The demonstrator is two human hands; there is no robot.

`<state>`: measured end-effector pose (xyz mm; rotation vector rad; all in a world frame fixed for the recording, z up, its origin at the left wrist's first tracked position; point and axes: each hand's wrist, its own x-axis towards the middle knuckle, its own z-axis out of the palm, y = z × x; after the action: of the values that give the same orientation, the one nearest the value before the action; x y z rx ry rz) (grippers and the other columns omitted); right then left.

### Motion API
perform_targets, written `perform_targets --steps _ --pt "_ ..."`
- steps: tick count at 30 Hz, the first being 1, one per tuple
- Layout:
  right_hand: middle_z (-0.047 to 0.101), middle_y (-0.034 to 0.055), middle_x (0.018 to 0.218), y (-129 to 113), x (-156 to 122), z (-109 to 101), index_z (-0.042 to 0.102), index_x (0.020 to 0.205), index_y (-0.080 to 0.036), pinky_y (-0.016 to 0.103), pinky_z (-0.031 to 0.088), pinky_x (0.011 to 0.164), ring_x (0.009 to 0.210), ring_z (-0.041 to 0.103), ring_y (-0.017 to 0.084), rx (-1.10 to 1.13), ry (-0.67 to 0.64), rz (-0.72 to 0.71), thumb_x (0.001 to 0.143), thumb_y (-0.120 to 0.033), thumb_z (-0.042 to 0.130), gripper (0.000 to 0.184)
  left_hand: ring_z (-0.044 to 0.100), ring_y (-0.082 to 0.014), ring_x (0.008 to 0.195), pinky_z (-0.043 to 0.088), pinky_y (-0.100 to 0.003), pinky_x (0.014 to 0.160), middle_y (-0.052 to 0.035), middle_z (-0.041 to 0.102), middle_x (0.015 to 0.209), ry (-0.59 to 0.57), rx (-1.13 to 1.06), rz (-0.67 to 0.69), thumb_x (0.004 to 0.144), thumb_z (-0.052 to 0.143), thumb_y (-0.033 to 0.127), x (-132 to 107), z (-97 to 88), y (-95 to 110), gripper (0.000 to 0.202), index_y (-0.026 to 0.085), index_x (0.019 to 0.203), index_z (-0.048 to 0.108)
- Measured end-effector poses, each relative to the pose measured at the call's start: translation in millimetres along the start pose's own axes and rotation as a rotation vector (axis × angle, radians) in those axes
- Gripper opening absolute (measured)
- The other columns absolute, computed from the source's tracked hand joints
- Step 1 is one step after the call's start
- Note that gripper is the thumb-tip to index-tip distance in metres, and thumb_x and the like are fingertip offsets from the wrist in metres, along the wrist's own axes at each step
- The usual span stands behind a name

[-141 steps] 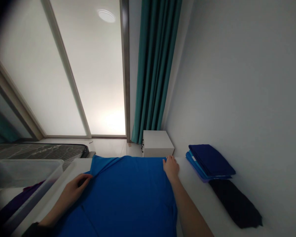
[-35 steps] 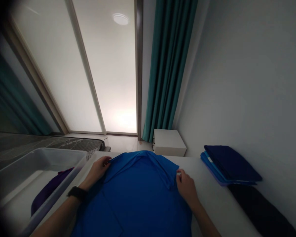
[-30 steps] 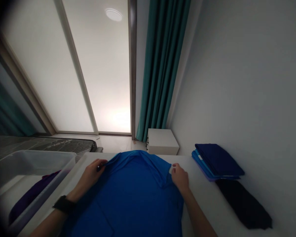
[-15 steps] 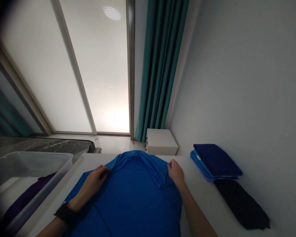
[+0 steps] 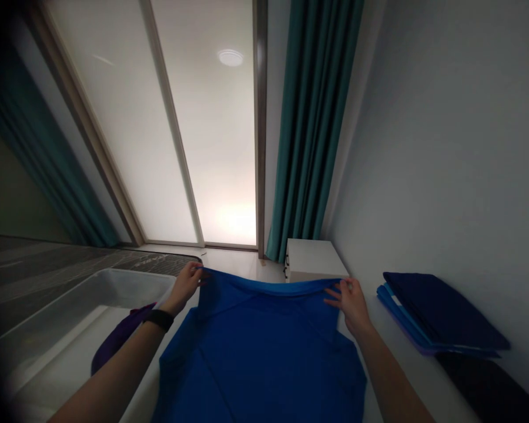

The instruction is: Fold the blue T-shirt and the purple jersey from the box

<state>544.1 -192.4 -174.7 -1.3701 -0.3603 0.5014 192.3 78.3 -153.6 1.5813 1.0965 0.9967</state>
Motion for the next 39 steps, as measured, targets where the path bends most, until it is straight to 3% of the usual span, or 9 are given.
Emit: perform_targets --steps 6,14,19,22,29,34,39 --pt "0.062 -0.0002 0.099 -24.5 10.4 -3.1 0.044 0.097 -0.028 0.041 0.062 0.08 0.089 0.071 0.02 0.11 -0.007 -0.166 0.082 -0.04 0.067 0.03 0.07 -0.0184 0.088 0.054 -0.032 0.082 -0.0029 0.071 0.084 0.057 -0.12 0.124 0.085 0.05 0.026 19.8 -9.4 23.3 0.012 0.02 0.096 0.049" --pt "0.067 0.0033 0.089 -20.5 11.9 -18.3 0.048 0.089 -0.024 0.042 0.062 0.077 0.085 0.072 0.022 0.028 -0.042 0.056 0.085 -0.027 0.063 0.015 0.07 -0.0192 0.073 0.056 -0.032 0.071 -0.0007 0.069 0.067 -0.023 -0.158 0.001 0.068 0.065 0.02 22.9 -24.4 23.7 0.016 0.018 0.082 0.057" --pt "0.066 0.0004 0.093 -28.6 14.3 -13.7 0.045 0.085 -0.026 0.044 0.06 0.083 0.097 0.069 0.021 0.112 -0.057 0.008 0.086 -0.03 0.061 0.017 0.07 -0.0183 0.075 0.057 -0.033 0.075 -0.0023 0.067 0.071 0.073 -0.291 -0.022 0.073 0.061 0.029 33.7 -19.4 25.6 0.014 0.018 0.08 0.055" --pt "0.065 -0.0018 0.097 -25.5 6.3 -17.3 0.044 0.087 -0.027 0.045 0.059 0.085 0.101 0.067 0.02 0.178 -0.086 -0.023 0.086 -0.033 0.061 0.018 0.07 -0.0172 0.078 0.058 -0.034 0.077 -0.0018 0.067 0.076 0.117 -0.344 -0.017 0.074 0.064 0.032 26.5 -16.8 18.1 0.019 0.018 0.082 0.053" --pt "0.066 0.003 0.094 -3.2 -15.0 -28.6 0.046 0.09 -0.024 0.042 0.061 0.082 0.085 0.072 0.021 0.093 -0.092 0.081 0.091 -0.024 0.054 0.008 0.067 -0.0132 0.065 0.059 -0.031 0.069 -0.0004 0.065 0.07 0.064 -0.312 -0.131 0.071 0.07 0.024 0.7 -20.3 -10.4 0.018 0.015 0.079 0.055" --pt "0.062 0.0007 0.079 -9.9 8.4 -16.2 0.047 0.091 -0.023 0.037 0.063 0.065 0.066 0.071 0.019 0.034 -0.052 0.105 0.09 -0.019 0.053 0.007 0.067 -0.0155 0.057 0.058 -0.031 0.059 -0.0003 0.064 0.065 0.006 -0.3 -0.16 0.065 0.075 0.019 22.6 -12.8 1.1 0.024 0.015 0.078 0.056" --pt "0.06 -0.0026 0.086 -21.1 43.6 2.3 0.045 0.091 -0.027 0.033 0.062 0.069 0.074 0.07 0.015 0.089 -0.002 0.044 0.088 -0.025 0.056 0.012 0.066 -0.0114 0.065 0.057 -0.028 0.068 0.0013 0.064 0.073 0.055 -0.378 -0.081 0.069 0.074 0.019 52.3 1.6 20.0 0.024 0.017 0.082 0.054"
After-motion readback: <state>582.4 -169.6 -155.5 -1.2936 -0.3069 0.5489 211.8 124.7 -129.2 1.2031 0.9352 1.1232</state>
